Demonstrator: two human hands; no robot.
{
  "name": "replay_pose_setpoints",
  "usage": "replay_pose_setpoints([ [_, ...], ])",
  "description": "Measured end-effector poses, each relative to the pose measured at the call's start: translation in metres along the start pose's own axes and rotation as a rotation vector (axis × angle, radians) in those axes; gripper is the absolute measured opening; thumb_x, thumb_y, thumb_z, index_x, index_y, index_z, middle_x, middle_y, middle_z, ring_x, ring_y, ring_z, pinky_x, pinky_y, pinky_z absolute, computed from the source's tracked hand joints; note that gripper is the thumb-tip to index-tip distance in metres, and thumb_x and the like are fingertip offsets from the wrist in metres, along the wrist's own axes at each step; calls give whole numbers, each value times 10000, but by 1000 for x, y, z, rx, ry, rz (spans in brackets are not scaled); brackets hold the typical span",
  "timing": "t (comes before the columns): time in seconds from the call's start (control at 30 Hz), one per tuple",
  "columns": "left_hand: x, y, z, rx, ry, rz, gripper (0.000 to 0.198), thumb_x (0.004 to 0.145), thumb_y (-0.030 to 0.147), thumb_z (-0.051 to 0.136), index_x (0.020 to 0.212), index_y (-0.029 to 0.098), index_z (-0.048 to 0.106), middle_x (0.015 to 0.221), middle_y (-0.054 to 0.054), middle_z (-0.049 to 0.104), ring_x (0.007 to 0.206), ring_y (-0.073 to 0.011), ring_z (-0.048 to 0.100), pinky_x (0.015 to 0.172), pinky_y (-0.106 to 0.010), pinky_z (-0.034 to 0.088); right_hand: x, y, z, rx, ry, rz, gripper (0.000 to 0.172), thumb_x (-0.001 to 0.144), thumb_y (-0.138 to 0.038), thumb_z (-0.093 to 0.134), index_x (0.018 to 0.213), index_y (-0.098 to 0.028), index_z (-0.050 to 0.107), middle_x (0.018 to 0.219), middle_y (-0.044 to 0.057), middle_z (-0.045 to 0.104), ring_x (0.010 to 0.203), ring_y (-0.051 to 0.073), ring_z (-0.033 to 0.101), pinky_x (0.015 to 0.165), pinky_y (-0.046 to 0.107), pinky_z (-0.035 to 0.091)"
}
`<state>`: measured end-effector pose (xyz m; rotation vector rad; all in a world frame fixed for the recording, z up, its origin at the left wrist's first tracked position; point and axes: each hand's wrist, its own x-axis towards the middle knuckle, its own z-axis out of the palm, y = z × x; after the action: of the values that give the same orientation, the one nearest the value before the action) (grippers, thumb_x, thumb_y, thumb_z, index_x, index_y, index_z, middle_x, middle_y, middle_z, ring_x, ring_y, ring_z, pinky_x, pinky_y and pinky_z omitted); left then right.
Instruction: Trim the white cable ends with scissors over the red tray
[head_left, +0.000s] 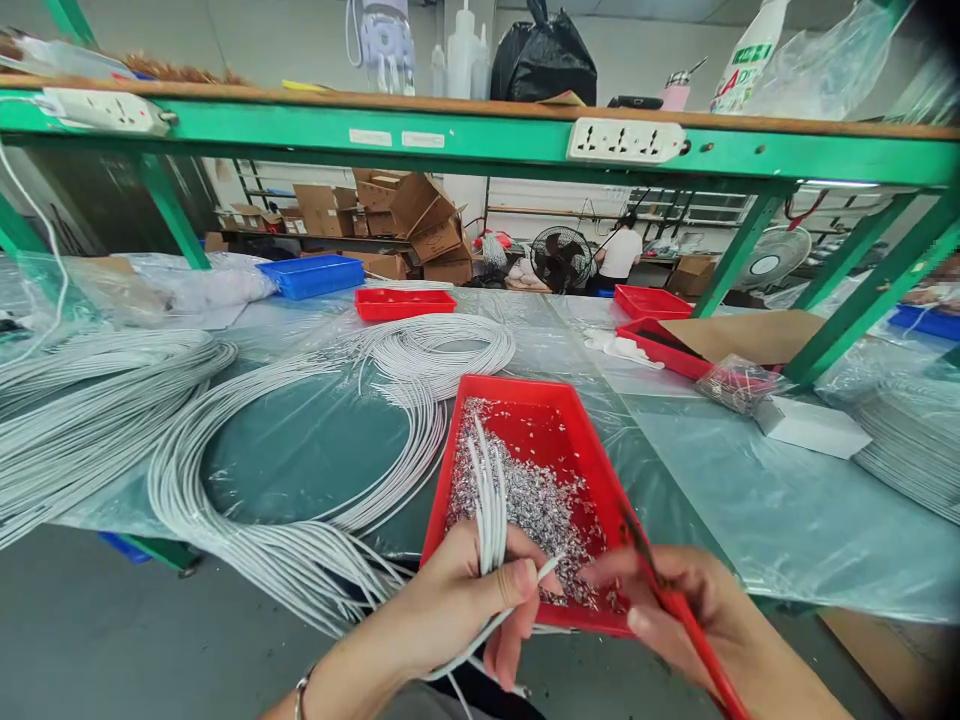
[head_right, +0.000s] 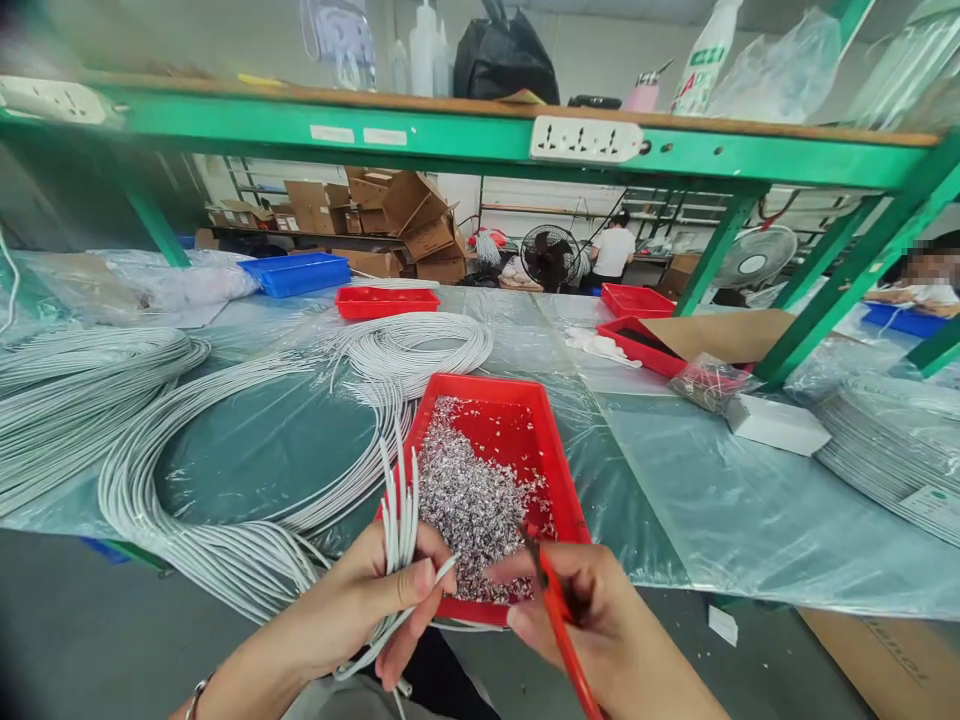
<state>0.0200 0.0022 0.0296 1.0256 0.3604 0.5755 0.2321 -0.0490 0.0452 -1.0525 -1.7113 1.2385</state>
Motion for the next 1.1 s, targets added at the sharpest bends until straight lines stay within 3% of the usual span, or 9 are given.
replay_pose_setpoints([
  [0.13, -2, 1, 7, 197, 57, -5, 425, 817, 493, 495, 831, 72, 445, 572, 0, 448, 399, -37, 453, 351, -107, 290, 28, -1, 27, 416, 84, -22, 86, 834, -174, 538, 776, -112, 552, 437, -35, 324, 396, 13, 247, 408, 154, 160],
  [0.37, 0, -4, 6, 203, 88, 62, 385, 801, 449, 537, 857, 80, 444, 702, -26, 500, 427, -12, 451, 376, -110, 271, 41, -2, 45, 925, -53, 212, 487, 868, -337, 486, 567, -93, 191, 375, -49, 134, 350, 16, 171, 468, 189, 219],
  [0.53, 3, -5, 8, 244, 182, 4, 424, 766, 473, 565, 862, 96, 398, 490, 49, 369, 393, -30, 379, 370, -119, 280, 34, 1, 39, 709, 165, 110, 120, 794, -183, 598, 778, -81, 537, 523, -15, 421, 502, 34, 349, 490, 161, 241],
  [0.63, 5, -4, 9, 221, 191, 10, 380, 765, 427, 581, 835, 90, 419, 505, 27, 415, 421, -38, 413, 404, -129, 331, 34, -4, 40, 806, 59, 125, 317, 848, -217, 527, 599, -84, 383, 456, -17, 327, 496, 47, 382, 540, 174, 319],
  [0.77, 6, -1, 3, 60, 21, 63, 399, 757, 440, 593, 734, 60, 474, 530, -27, 468, 427, -76, 492, 392, -137, 338, 40, -8, 46, 907, -116, 160, 426, 865, -362, 472, 604, -102, 259, 411, -16, 196, 542, 100, 456, 548, 210, 355],
  [0.9, 5, -1, -5, -104, -95, -13, 327, 784, 360, 588, 759, 56, 472, 551, -18, 474, 371, -66, 462, 328, -135, 315, 42, -6, 46, 528, 135, 29, 166, 800, -224, 584, 688, -106, 548, 538, 15, 457, 517, 60, 418, 525, 182, 324],
  [0.93, 4, -1, -6, -108, -72, -26, 333, 784, 366, 587, 769, 57, 465, 563, -17, 478, 369, -67, 463, 324, -137, 320, 41, -6, 45, 405, 215, -31, 25, 750, -121, 614, 726, -127, 611, 590, 19, 518, 554, 62, 448, 543, 170, 335],
  [1.0, 4, -2, -4, -61, 10, -19, 363, 789, 399, 578, 820, 66, 436, 608, -14, 497, 377, -60, 471, 335, -132, 333, 40, -6, 43, 223, 346, -137, 264, 640, 41, 626, 764, -189, 666, 673, -4, 578, 624, 59, 495, 591, 141, 357],
  [1.1, 4, -3, 3, 71, 122, 28, 398, 783, 427, 576, 870, 84, 393, 616, 8, 488, 406, -40, 469, 366, -119, 351, 39, -5, 42, 205, 395, -112, 62, 716, -105, 636, 744, -158, 617, 625, 4, 506, 574, 58, 434, 538, 161, 334],
])
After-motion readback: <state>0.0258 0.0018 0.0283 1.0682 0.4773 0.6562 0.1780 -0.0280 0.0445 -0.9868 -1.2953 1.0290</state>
